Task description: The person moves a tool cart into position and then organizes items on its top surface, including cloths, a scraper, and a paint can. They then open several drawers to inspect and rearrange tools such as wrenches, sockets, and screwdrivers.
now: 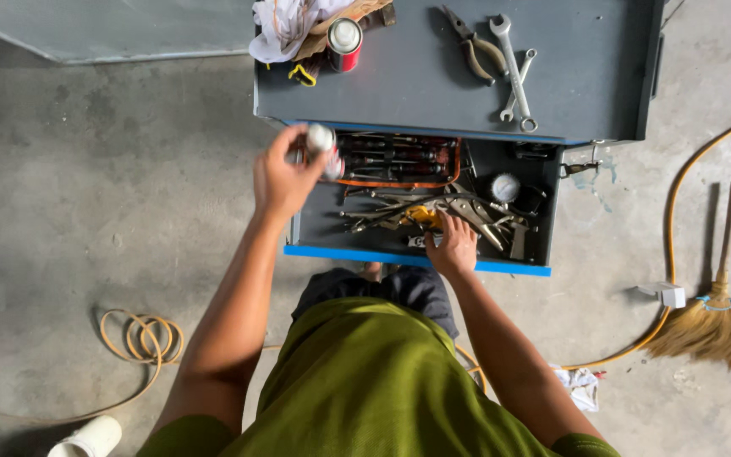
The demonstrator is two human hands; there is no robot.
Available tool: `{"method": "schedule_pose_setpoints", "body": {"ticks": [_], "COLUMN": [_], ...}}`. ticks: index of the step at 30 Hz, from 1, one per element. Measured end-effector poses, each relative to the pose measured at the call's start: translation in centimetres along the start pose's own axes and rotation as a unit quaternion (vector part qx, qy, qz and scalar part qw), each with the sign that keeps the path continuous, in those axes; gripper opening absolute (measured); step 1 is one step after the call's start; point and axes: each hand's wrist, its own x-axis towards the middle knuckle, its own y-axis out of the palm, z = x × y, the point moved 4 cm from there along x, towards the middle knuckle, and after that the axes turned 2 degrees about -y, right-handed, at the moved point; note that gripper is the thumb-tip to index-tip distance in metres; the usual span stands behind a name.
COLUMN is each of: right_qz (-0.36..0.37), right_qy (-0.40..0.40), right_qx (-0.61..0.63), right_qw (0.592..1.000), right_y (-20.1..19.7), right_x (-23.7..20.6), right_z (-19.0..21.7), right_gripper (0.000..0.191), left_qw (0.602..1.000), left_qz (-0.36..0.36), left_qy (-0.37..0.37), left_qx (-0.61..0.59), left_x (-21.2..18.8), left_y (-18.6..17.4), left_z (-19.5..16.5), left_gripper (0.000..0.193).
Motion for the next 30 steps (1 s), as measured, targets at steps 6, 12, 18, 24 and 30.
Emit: {"method": "schedule_pose_setpoints", "body": {"ticks": [6,12,18,24,30], "right_qz": [-0.017,-0.122,-0.081,0.064,0.131], "right_qy": [0.019,-0.013,0.041,0.047,0.085], "right_qx": [0.002,0.100,0.180,0.327,0.593], "right_qw": [1.000,0.987,0.979,0.942,0.790], "right_y": [0.6,-0.4,-2.4,2.3,7.3], "right_x": [-0.4,-0.5,0.4,0.5,0.3], "right_z": [-1.3,-2.9,-1.9,5.4,13.1], "right_gripper": [0.037,0.031,0.031,0.034,0.037], "left_qw": [0.996,0.991,0.971,0.980,0.910], "left_qz": [-0.065,-0.101,-0.169,0.120,0.087], "left_qy": [0.063,0.088,0.154,-0.147,-0.404], "left_qx": [-0.002,0.028,0.064,0.067,-0.034], "left_x": [6.1,6.6,1.5,-10.1,-13.1], "left_y": [2.3,4.8,4.4,10.6,9.0], "left_z": [-2.6,-2.7,0.0,10.4,15.4], "left_gripper": [0.050,0.055,0.064,0.049,0.043]}}
